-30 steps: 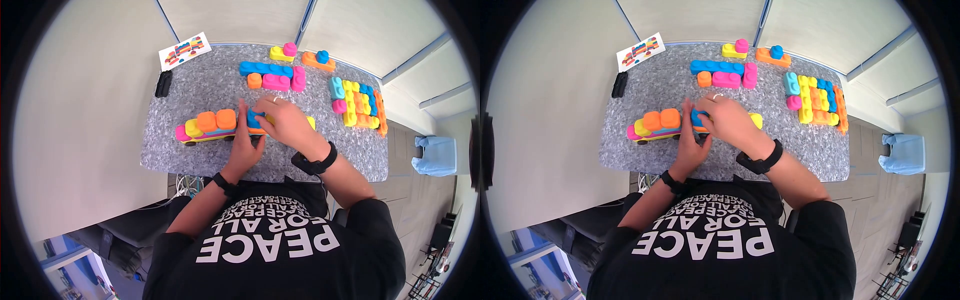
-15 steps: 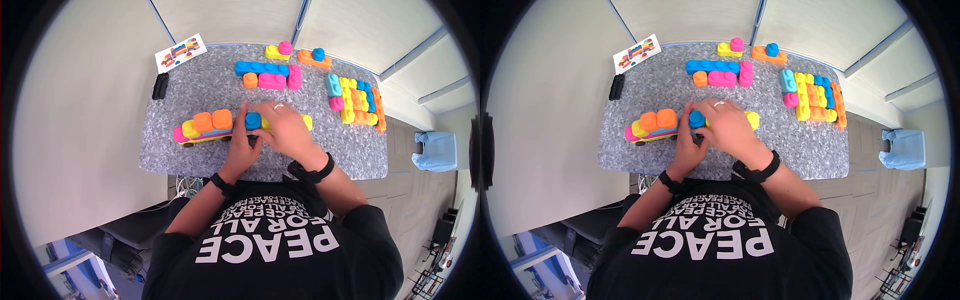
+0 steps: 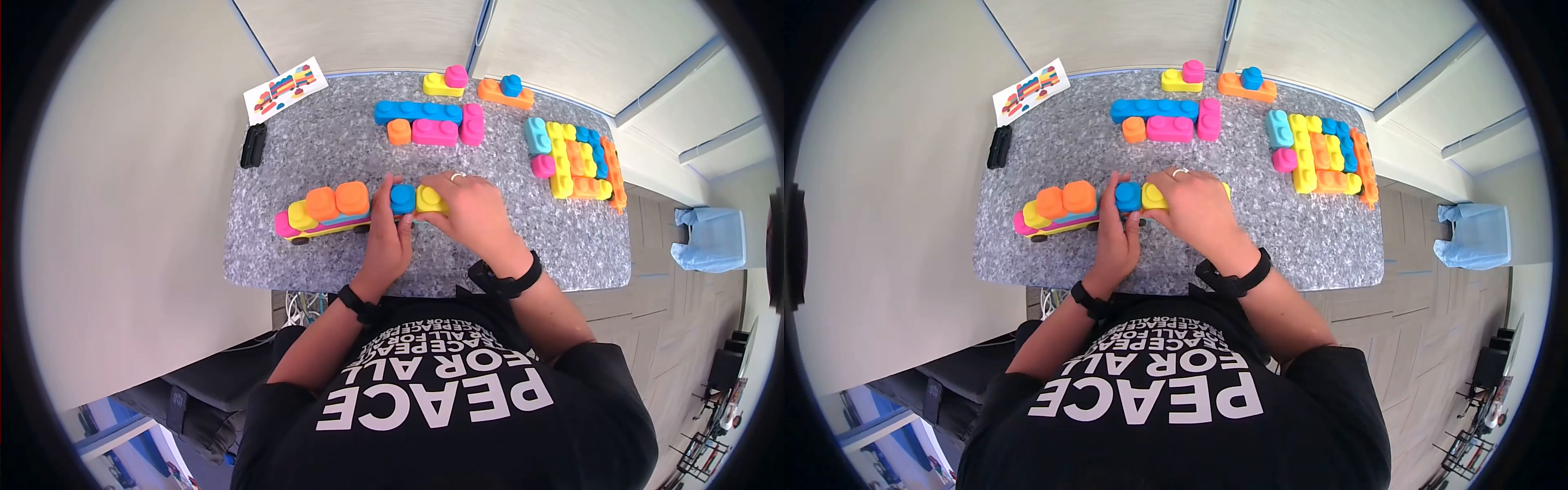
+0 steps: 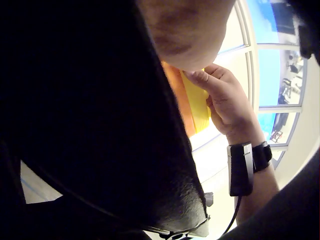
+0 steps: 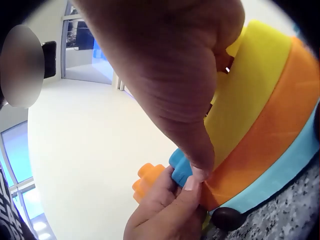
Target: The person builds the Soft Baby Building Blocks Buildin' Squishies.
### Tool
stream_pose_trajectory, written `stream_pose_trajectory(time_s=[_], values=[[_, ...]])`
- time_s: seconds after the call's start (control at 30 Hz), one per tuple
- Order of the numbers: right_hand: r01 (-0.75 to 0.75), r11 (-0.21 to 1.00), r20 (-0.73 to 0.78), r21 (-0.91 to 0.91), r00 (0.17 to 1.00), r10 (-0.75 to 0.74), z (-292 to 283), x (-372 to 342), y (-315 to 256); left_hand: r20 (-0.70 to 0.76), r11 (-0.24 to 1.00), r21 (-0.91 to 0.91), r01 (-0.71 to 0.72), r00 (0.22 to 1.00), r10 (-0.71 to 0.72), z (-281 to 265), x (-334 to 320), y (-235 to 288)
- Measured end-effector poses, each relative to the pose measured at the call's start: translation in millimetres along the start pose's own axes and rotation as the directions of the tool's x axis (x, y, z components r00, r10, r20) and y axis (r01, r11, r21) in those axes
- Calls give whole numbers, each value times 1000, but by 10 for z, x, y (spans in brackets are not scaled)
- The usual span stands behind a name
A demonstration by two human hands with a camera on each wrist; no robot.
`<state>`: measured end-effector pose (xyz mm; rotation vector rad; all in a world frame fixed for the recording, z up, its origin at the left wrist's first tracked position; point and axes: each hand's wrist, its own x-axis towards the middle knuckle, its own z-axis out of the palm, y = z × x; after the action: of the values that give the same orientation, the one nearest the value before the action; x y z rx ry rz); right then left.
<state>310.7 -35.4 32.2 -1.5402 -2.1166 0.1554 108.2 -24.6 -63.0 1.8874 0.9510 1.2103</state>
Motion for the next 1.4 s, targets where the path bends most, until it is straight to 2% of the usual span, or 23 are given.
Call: stream_pose_trajectory(time_s=[0.17,0.37,0.47,0.57,0.67,0.77,0.87,1.07,1.17,1.27,1.37,1.4], values=[[9,1000,-18,6,1000,-9,-19,4,-19,4,999,48,-10,1000,10,3,-1,-18],[26,999,90,46,995,-30,-89,29,41,9,996,66,-55,998,54,0,11,4],[159,924,20,348,984,-177,-211,118,343,29,994,95,-60,998,57,2,5,-8],[-186,886,122,425,981,148,-492,365,699,22,996,78,-51,999,49,5,-7,-26],[-245,964,85,103,968,237,-410,518,1160,6,992,99,-84,996,84,7,-7,-53],[-223,972,142,-76,962,232,-117,540,1463,4,992,97,-82,997,82,9,10,-33],[-284,954,96,-101,951,293,-7,580,1493,6,993,89,-74,997,74,2,3,-37],[-475,878,38,-60,877,478,30,598,1614,6,999,26,-26,1000,26,-7,1,-11],[-367,930,-125,1,923,365,-146,532,1488,9,1000,23,-8,1000,8,-12,10,-11],[-301,896,-166,326,915,368,-486,505,910,22,1000,5,-6,1000,6,-17,8,-15],[-34,841,-179,540,972,155,-568,394,525,14,1000,6,-8,1000,7,-10,10,-14],[-3,841,-164,541,981,108,-566,350,422,4,1000,-5,-15,1000,15,-4,9,-12]])
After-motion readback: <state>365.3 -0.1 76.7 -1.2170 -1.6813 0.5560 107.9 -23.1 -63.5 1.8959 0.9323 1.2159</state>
